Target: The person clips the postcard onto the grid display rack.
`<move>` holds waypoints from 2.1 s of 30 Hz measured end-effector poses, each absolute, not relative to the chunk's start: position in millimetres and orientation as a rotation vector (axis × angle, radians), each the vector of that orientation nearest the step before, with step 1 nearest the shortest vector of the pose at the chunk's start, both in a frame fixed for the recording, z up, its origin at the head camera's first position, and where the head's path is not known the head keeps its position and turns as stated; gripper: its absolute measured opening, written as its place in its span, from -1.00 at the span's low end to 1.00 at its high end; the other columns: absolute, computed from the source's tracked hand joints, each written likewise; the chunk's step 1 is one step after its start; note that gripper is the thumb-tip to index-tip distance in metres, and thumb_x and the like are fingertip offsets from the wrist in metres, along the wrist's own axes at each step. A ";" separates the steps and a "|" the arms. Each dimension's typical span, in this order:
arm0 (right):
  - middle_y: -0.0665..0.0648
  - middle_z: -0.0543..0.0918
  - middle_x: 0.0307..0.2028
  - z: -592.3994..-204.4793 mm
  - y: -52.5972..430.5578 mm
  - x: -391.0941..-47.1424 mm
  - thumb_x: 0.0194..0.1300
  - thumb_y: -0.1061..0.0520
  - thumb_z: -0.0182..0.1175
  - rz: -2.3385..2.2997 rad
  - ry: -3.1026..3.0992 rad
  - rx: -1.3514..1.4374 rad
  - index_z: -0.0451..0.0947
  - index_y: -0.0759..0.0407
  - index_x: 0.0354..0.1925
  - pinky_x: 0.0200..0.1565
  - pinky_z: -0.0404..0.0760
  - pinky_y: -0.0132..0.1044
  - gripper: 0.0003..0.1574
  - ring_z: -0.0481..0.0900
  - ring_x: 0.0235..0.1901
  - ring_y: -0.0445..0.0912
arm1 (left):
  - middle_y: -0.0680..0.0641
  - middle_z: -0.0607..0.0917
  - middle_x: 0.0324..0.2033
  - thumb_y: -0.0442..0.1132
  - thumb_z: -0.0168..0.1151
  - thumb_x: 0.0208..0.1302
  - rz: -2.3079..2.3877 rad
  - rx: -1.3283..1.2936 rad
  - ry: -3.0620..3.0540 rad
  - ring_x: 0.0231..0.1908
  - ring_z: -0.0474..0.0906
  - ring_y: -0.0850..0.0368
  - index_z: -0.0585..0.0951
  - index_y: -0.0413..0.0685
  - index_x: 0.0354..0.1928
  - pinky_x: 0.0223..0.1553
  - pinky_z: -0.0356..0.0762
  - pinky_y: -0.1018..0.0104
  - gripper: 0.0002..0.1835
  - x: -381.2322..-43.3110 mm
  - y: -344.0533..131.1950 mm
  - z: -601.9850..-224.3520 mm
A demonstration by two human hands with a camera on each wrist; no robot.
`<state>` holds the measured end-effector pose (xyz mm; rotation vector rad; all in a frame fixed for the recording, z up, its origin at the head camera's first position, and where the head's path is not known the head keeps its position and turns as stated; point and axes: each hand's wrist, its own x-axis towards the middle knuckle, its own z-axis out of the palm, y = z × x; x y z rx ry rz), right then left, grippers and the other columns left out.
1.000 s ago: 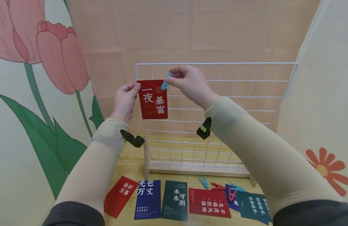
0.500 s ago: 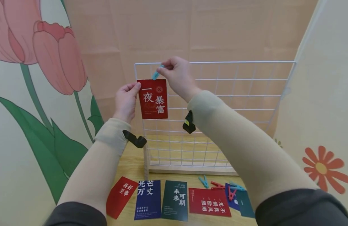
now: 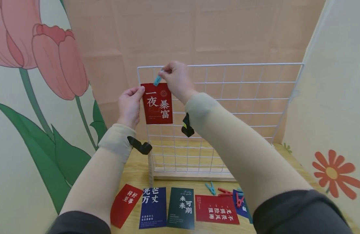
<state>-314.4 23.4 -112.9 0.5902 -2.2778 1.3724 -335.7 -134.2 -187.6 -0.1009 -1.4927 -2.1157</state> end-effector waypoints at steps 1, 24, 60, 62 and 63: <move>0.02 0.63 -0.18 -113.0 22.5 -314.5 0.34 0.04 0.19 1.367 -2.287 0.580 0.60 0.15 -0.09 -0.18 0.54 -0.36 -0.74 0.56 -0.22 -0.11 | -0.02 0.63 -0.36 -0.27 0.36 0.20 -2.117 -0.101 -1.493 -0.15 0.49 0.13 0.66 -0.11 -0.38 0.01 0.41 0.29 -0.92 -335.7 -134.0 -187.7; 0.01 0.67 -0.15 -112.4 15.6 -309.2 0.38 -0.04 0.15 1.072 -2.445 0.527 0.55 0.10 0.15 -0.21 0.55 -0.41 -0.56 0.56 -0.28 -0.17 | 0.00 0.64 -0.35 -0.26 0.41 0.15 -2.127 -0.105 -1.444 -0.32 0.45 0.20 0.69 -0.18 -0.24 -0.26 0.40 0.41 -0.82 -335.1 -135.4 -191.3; 0.10 0.67 -0.14 -155.5 66.2 -288.7 0.36 0.11 0.20 0.999 -2.242 0.766 0.59 0.23 0.05 -0.09 0.56 -0.33 -0.65 0.58 -0.17 -0.12 | -0.07 0.59 -0.13 -0.17 0.31 0.26 -1.998 -0.143 -1.530 -0.22 0.47 0.12 0.62 -0.11 0.01 -0.13 0.44 0.29 -0.69 -311.3 -141.7 -215.7; 0.11 0.67 -0.15 -161.8 71.9 -288.0 0.35 0.11 0.20 0.990 -2.258 0.763 0.59 0.23 0.05 -0.10 0.57 -0.31 -0.65 0.58 -0.19 -0.12 | -0.06 0.58 -0.14 -0.19 0.32 0.25 -1.989 -0.132 -1.504 -0.22 0.45 0.13 0.62 -0.14 -0.01 -0.14 0.43 0.31 -0.70 -309.3 -140.8 -218.2; 0.10 0.67 -0.16 -165.2 74.6 -287.7 0.35 0.10 0.20 0.985 -2.268 0.760 0.59 0.23 0.05 -0.11 0.57 -0.30 -0.65 0.58 -0.19 -0.11 | -0.05 0.58 -0.14 -0.20 0.32 0.24 -1.984 -0.130 -1.495 -0.23 0.45 0.14 0.62 -0.15 -0.02 -0.15 0.43 0.32 -0.70 -308.8 -140.2 -219.5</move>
